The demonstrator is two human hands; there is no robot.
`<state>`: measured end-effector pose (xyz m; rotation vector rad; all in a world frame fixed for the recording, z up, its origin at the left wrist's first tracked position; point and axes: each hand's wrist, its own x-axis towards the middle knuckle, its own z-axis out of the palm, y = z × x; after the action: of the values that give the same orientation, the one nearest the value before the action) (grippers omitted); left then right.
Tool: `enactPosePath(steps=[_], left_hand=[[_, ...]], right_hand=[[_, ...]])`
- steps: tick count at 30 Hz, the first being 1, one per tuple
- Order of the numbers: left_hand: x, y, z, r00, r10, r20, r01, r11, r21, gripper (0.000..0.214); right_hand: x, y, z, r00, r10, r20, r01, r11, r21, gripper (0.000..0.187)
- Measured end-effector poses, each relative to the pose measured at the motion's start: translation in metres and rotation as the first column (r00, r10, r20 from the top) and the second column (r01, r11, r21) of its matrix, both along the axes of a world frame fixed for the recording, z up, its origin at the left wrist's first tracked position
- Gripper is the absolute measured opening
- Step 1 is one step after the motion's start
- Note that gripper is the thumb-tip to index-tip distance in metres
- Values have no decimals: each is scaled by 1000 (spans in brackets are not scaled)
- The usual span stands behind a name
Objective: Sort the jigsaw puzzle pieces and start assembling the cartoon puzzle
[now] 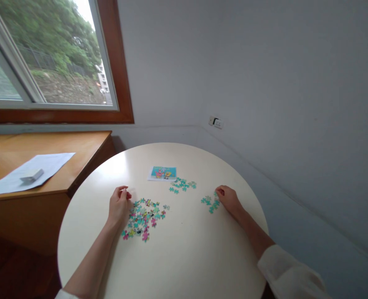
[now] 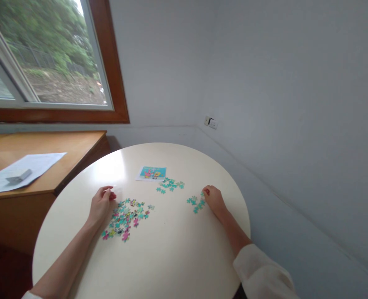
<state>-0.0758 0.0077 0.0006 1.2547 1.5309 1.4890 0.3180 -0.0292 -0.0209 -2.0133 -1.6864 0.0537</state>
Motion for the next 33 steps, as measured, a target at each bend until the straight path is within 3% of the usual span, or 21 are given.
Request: enactPosePath(steps=[4,10,15,21,33], left_hand=[[0,-1,0,1000,6,-3,-6,1000,-12,24],[-2,1,0,1000,2,-27,-2,1000,2,23],[-2,1,0,1000,10,-26,-10,1000,-15,24],[-2,1,1,999,-11,-46,10,1000,-24,24],[-1,-3,6,1000,10,-29,-10,1000,-18,23]], right_hand=[[-2,-8,0,1000,20,-24,-18,998,60,25],[-19,-21,11,977,213,10,-213,976,47,22],[-14,-28,14,981,192,-2,-192,981,19,23],[5,-43,10,956,270,-113,-276,960,-44,23],[2,-36,-3,971,239,-9,-238,968,83,21]])
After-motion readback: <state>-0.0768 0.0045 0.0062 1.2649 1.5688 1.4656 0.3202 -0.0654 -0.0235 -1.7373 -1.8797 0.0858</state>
